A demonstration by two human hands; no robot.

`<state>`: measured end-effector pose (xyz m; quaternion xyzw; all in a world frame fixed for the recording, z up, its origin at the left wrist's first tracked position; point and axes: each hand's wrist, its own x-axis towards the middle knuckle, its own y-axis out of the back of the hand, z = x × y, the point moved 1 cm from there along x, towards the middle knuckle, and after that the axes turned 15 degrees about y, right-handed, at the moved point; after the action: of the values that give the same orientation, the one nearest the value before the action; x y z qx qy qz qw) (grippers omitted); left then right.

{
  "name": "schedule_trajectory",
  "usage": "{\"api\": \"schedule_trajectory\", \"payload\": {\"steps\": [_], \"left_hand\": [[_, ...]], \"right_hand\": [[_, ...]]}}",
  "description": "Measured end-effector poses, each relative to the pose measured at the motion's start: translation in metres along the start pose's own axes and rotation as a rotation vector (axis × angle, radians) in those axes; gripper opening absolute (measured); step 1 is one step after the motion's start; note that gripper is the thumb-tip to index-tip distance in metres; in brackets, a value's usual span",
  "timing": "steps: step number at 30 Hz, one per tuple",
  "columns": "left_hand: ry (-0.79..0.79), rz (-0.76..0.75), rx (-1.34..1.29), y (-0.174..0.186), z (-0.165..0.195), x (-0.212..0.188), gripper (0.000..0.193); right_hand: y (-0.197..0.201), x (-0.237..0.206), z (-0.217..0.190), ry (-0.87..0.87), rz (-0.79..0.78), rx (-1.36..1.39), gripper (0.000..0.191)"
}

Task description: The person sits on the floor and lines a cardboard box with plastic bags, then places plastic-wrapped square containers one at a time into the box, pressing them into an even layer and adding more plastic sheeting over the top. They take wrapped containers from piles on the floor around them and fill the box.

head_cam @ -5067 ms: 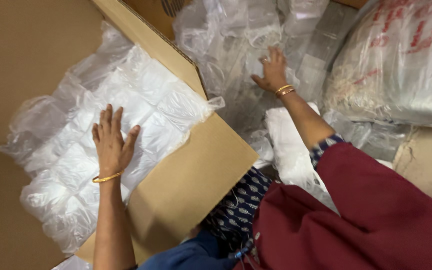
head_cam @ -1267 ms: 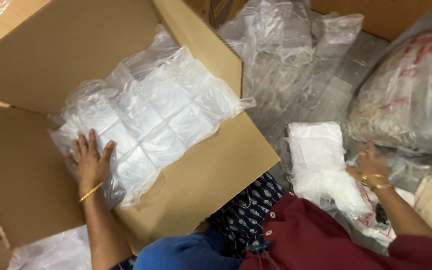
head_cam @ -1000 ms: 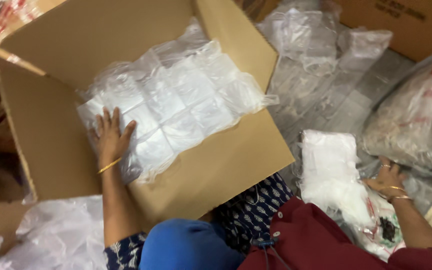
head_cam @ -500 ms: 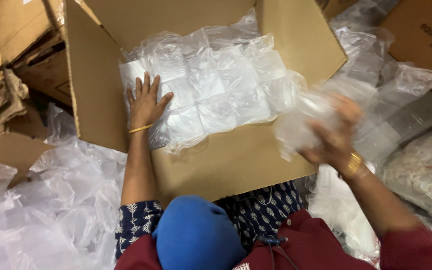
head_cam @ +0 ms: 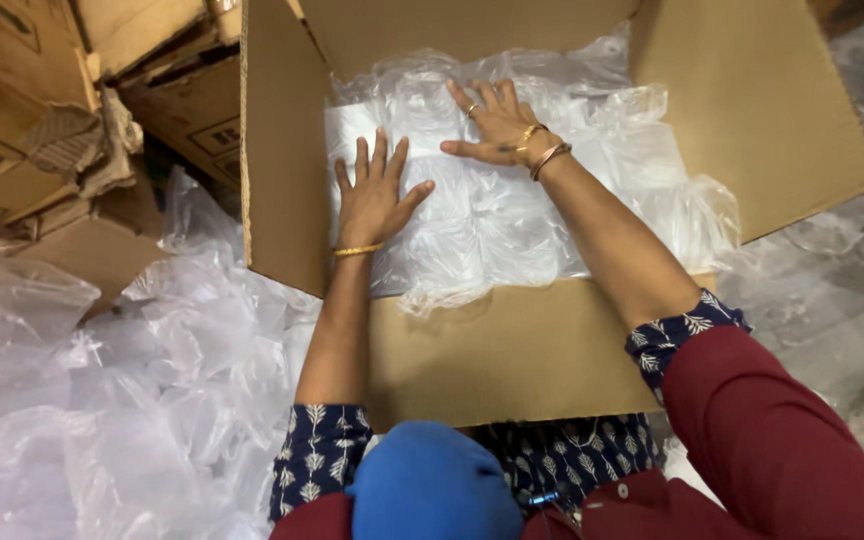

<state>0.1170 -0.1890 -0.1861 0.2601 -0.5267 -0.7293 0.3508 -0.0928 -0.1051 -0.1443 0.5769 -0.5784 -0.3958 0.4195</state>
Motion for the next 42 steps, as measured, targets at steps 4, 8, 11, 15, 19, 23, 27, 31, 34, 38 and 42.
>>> {"api": "schedule_trajectory", "payload": {"steps": [4, 8, 11, 15, 19, 23, 27, 31, 34, 38, 42], "left_hand": [[-0.009, -0.013, 0.003, 0.001, 0.003, -0.001, 0.087], [-0.013, -0.011, 0.025, 0.004, 0.006, -0.006, 0.086], [-0.01, -0.009, 0.027, 0.007, 0.009, -0.01, 0.085], [-0.017, -0.004, 0.022, 0.008, 0.011, -0.013, 0.084], [-0.013, -0.006, 0.026, 0.005, 0.011, -0.012, 0.084], [-0.006, -0.016, 0.06, -0.001, 0.012, -0.01, 0.085], [-0.01, -0.024, 0.083, -0.012, 0.005, -0.007, 0.085], [0.007, -0.048, 0.063, -0.026, -0.003, -0.004, 0.083], [0.032, -0.036, 0.044, -0.037, -0.003, 0.002, 0.081], [0.11, -0.007, 0.117, -0.044, 0.005, 0.013, 0.081], [0.057, 0.039, 0.056, -0.037, 0.014, 0.003, 0.079]], "right_hand": [[-0.016, -0.01, -0.009, -0.003, -0.043, -0.167, 0.101], [-0.042, -0.057, -0.032, 0.102, -0.12, -0.254, 0.1], [-0.063, -0.114, -0.048, 0.3, -0.091, -0.202, 0.101], [-0.104, -0.242, -0.069, 0.408, -0.01, -0.267, 0.094], [-0.145, -0.39, -0.04, 0.195, 0.609, -0.13, 0.069], [-0.182, -0.509, 0.014, -0.415, 0.781, 0.056, 0.067], [-0.205, -0.559, 0.031, -0.483, 0.25, -0.364, 0.075], [-0.213, -0.574, 0.041, -0.379, -0.234, -0.254, 0.075], [-0.206, -0.579, 0.054, -0.305, -0.345, -0.168, 0.066], [-0.202, -0.588, 0.069, -0.247, -0.316, -0.167, 0.059], [-0.216, -0.6, 0.071, -0.23, -0.433, -0.28, 0.05]]}}
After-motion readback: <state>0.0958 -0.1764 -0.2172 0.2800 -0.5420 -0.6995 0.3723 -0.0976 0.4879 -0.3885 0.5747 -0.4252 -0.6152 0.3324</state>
